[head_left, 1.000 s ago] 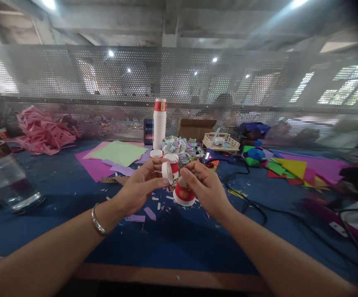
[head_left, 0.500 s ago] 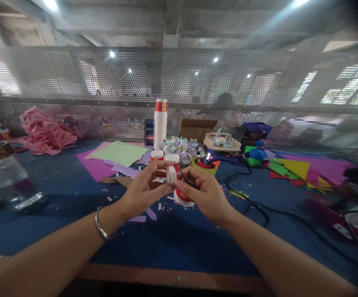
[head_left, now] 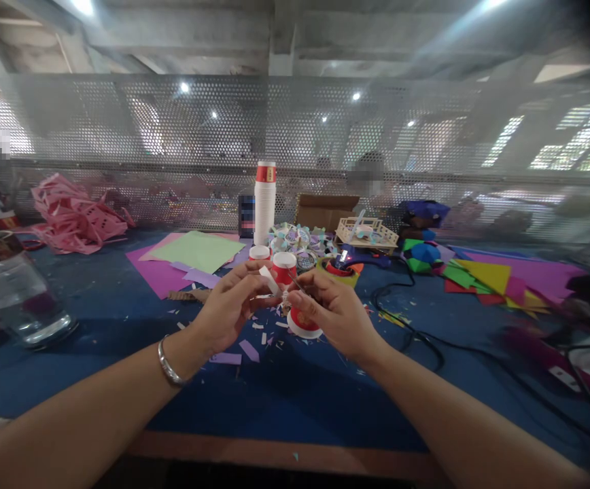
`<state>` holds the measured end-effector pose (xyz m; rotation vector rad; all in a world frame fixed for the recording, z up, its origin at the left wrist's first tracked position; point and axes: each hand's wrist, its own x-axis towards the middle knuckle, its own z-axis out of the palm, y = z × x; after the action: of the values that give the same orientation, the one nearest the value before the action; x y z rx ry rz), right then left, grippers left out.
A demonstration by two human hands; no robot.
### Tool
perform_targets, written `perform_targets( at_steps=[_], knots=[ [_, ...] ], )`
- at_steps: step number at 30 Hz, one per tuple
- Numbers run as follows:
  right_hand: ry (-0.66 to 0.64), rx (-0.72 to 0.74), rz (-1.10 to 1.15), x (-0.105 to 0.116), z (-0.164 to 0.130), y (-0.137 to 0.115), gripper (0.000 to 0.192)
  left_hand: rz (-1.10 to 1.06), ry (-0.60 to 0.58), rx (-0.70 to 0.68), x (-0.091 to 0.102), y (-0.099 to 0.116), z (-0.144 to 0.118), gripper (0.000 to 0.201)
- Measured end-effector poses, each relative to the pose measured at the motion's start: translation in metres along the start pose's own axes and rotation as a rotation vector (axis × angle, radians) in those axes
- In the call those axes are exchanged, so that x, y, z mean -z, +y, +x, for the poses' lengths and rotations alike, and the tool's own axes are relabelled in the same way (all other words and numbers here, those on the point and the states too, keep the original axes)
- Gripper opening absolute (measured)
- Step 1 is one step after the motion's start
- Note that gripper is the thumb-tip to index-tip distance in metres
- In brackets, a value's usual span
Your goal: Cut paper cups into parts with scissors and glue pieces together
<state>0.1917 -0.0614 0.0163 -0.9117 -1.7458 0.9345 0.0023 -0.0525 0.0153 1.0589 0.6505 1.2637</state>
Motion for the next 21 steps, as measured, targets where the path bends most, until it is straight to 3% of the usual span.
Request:
perform_targets(
  at_steps=[10,21],
  knots=[
    [-0.019,0.045,-0.251,0.0005,-0.0086,0.0038,0.030,-0.162,0.000,0.052,-0.0029,0.0044,-0.0008,0.036],
    [0.014,0.093,-0.310,0.0014,-0.0094,-0.0011,0.029,-0.108,0.004,-0.024,-0.0033,0.0030,-0.0026,0.034]
  ],
)
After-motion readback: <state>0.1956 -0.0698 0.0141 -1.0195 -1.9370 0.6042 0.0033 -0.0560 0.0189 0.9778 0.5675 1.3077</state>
